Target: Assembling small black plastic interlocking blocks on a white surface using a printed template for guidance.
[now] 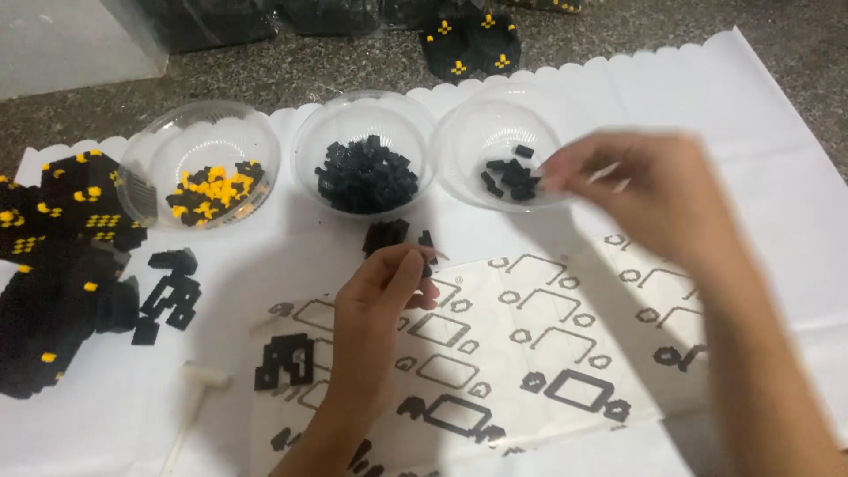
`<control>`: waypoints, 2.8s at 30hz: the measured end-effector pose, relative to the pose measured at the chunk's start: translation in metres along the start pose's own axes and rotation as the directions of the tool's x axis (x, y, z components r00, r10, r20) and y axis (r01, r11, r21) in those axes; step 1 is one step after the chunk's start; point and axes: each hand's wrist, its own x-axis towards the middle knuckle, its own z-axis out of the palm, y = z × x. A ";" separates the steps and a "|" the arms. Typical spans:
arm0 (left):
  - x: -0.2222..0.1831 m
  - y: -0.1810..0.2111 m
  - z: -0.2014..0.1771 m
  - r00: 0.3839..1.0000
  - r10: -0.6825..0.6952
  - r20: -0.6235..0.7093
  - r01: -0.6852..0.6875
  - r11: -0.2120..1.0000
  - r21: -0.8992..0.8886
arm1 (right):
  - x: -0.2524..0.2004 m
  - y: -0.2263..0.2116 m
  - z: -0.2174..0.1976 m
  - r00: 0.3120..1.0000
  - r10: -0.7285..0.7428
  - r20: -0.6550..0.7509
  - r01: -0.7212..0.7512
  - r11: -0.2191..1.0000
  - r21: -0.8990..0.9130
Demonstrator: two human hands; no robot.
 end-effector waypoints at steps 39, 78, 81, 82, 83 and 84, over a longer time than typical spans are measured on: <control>0.008 0.006 -0.002 0.982 -0.161 -0.095 0.159 0.987 -0.027 | 0.070 0.002 0.013 0.907 0.331 0.261 -0.184 0.868 -0.460; 0.013 -0.004 -0.018 0.895 0.372 0.247 -0.402 0.912 0.085 | -0.041 -0.022 0.086 0.943 0.325 0.073 -0.253 0.557 0.791; 0.009 -0.002 -0.015 0.890 0.370 0.266 -0.391 0.920 0.027 | -0.040 -0.009 0.088 0.958 0.277 0.067 -0.210 0.528 0.823; 0.006 -0.001 -0.014 0.898 0.342 0.278 -0.350 0.937 -0.022 | -0.040 -0.005 0.090 0.964 0.255 0.074 -0.197 0.501 0.843; 0.006 -0.002 -0.013 0.897 0.341 0.280 -0.350 0.937 -0.021 | -0.040 -0.004 0.090 0.964 0.255 0.073 -0.196 0.500 0.843; 0.007 -0.002 -0.012 0.916 0.323 0.239 -0.328 0.944 -0.018 | -0.040 -0.003 0.090 0.964 0.257 0.071 -0.189 0.470 0.862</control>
